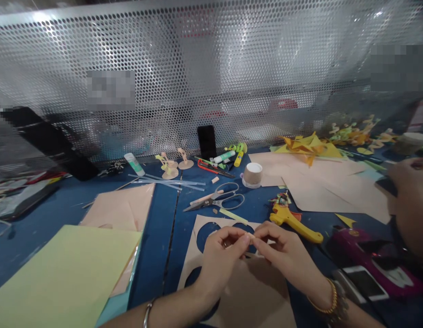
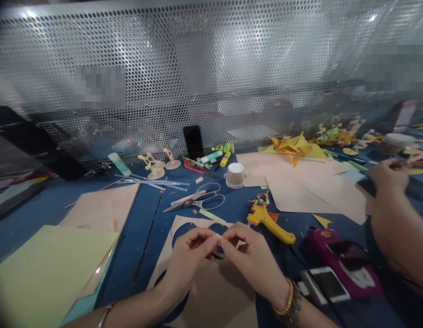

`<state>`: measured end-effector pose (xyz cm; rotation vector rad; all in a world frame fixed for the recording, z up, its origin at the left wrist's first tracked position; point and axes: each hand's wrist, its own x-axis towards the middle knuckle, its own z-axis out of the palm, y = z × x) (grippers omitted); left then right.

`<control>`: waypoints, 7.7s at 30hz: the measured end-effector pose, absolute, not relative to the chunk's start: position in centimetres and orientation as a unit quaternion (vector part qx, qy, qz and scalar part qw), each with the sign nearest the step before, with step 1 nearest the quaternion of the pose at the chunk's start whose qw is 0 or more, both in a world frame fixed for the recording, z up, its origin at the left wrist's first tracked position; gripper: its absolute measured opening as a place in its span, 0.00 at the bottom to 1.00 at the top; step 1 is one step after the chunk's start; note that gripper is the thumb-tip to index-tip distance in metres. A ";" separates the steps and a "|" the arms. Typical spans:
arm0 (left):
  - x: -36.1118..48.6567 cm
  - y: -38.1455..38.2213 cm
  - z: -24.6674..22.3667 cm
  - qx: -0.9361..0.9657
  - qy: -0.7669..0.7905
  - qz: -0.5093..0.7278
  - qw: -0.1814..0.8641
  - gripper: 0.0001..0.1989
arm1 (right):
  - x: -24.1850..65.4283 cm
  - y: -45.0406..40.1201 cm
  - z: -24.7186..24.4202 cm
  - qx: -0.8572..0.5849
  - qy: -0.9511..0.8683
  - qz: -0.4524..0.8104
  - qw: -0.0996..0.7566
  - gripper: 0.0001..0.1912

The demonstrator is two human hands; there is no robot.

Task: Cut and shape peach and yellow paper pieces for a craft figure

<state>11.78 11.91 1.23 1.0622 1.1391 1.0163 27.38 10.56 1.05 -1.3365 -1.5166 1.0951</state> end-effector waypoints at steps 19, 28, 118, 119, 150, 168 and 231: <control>11.7 11.8 1.0 0.395 0.468 0.428 0.664 0.09 | 27.7 10.8 0.9 -0.506 -0.528 0.552 0.401 0.17; 11.6 12.1 1.0 0.416 0.472 0.424 0.652 0.08 | 27.6 10.9 0.6 -0.516 -0.524 0.543 0.405 0.17; 11.6 11.9 1.2 0.499 0.449 0.455 0.585 0.08 | 27.2 11.0 0.6 -0.469 -0.477 0.580 0.465 0.14; 11.6 11.9 1.1 0.503 0.450 0.455 0.581 0.09 | 27.2 11.0 0.5 -0.470 -0.475 0.580 0.466 0.14; 11.9 11.7 1.2 0.489 0.453 0.474 0.575 0.07 | 27.0 11.0 0.7 -0.493 -0.486 0.545 0.474 0.13; 11.9 11.6 1.1 0.477 0.436 0.477 0.596 0.06 | 26.7 10.9 0.2 -0.492 -0.490 0.519 0.498 0.11; 11.8 11.9 0.5 0.305 0.418 0.445 0.731 0.12 | 27.5 11.0 0.2 -0.547 -0.514 0.478 0.457 0.15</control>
